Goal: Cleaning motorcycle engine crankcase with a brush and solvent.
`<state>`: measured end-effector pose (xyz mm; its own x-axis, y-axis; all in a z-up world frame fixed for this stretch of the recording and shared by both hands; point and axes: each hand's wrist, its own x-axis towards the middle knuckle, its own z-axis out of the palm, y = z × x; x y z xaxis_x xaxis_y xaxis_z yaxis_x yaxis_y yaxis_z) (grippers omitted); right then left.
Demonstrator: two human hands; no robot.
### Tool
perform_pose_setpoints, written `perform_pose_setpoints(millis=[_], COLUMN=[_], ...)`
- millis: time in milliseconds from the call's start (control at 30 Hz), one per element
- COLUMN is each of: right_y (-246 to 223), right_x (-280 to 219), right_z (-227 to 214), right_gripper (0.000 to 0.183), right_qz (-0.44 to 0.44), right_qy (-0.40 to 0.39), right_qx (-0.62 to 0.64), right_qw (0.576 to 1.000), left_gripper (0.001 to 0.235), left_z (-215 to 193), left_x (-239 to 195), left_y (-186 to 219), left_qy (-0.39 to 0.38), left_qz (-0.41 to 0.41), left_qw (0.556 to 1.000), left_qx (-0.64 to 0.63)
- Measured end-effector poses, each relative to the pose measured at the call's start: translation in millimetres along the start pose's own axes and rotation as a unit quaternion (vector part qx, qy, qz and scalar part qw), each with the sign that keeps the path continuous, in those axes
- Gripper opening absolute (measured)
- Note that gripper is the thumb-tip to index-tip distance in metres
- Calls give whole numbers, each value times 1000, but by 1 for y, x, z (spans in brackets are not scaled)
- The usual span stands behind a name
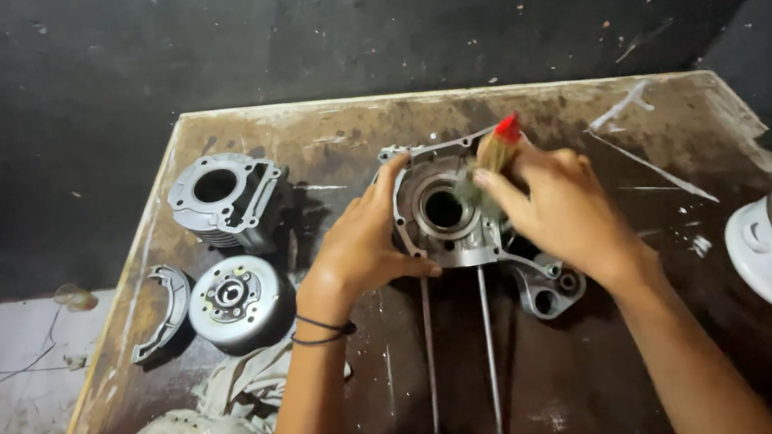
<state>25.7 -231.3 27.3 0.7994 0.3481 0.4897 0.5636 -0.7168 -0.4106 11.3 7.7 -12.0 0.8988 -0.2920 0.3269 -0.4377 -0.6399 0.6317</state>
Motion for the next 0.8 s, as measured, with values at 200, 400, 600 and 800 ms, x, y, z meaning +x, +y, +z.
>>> perform_pose_setpoints(millis=[200,400,600,800], right_y=[-1,-6,-1,-55], right_x=[19,-21,-18,-8], right_z=[54,42,-5,-33], right_gripper=[14,19,16,25], right_qz=[-45,-130,-162,200], right_qy=[31,-35,-60,-230], right_qx=[-53,92,93,-40], right_qw=[997,987,981,952], left_gripper=[134,133,133,133], left_z=[-3,-4,-3,-5], left_x=[0,0,-1,0], left_y=[6,4,5,9], left_qy=[-5,-12,-3,-9], left_qz=[-13,-16,-4,-28], left_qw=[1000,1000,1000,1000], left_qx=[16,-8,-2,8])
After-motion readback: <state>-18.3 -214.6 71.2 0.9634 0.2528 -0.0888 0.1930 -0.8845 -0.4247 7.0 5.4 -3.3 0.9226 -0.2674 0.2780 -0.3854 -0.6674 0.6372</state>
